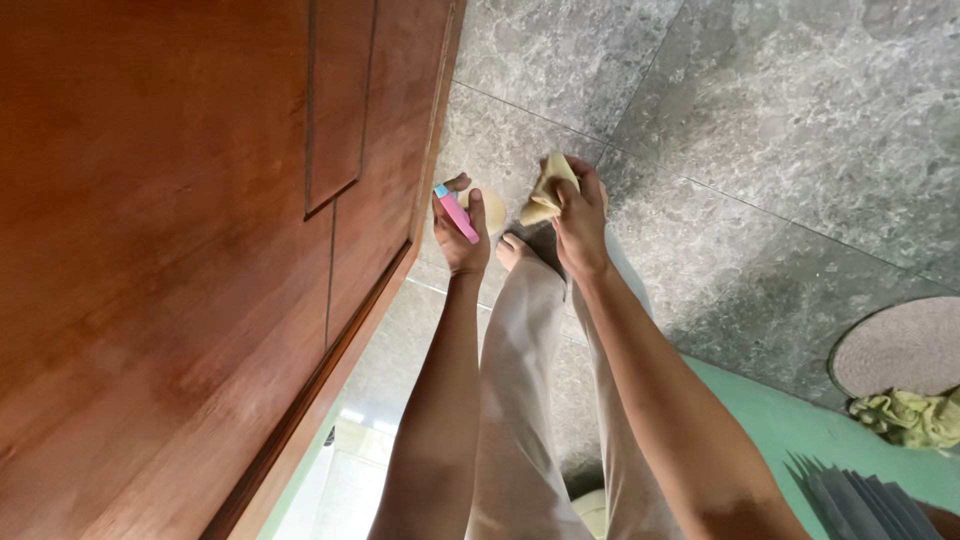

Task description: The person sprays a liquid onto a wooden door and door handle, then wipes the surfaces with a cloth.

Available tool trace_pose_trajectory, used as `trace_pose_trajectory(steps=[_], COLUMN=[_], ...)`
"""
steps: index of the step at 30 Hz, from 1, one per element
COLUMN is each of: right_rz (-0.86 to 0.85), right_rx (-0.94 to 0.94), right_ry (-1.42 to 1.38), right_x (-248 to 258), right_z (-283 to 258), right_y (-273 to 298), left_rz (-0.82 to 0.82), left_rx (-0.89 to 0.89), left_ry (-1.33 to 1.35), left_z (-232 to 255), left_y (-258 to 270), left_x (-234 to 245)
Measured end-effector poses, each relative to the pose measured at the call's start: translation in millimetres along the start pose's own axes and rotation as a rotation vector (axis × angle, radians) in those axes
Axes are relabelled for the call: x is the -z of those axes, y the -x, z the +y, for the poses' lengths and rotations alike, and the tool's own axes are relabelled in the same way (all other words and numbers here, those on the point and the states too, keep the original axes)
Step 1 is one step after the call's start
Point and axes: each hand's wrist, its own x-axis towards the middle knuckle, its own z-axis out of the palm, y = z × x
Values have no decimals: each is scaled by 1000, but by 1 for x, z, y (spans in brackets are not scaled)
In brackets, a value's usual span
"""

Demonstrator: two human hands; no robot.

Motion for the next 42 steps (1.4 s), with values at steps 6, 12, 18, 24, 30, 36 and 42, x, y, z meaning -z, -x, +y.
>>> trace_pose_trajectory(steps=[6,12,18,24,30,36,42], right_rz=[-100,-215,65,209,-43,133,222], right_rx=[59,429,468,106,424,567,193], right_ry=[150,180,310,498,122,306,271], right_x=[-75,-188,-189,-173,-196,-178,-164], right_z=[13,51,135,137,79,132,125], right_y=[-39,-86,-143,-187,-89,-201,-290], left_rz=[140,201,212,116,240,104,18], left_rx=[42,-77,-62,-118,6,-129,-256], left_ry=[117,-47,113,-81,165,9,-7], left_z=[13,4,-12,-17,-14,-13,-28], left_y=[6,22,8,-13,-18,-56,-96], left_x=[9,31,43,51,41,31,14])
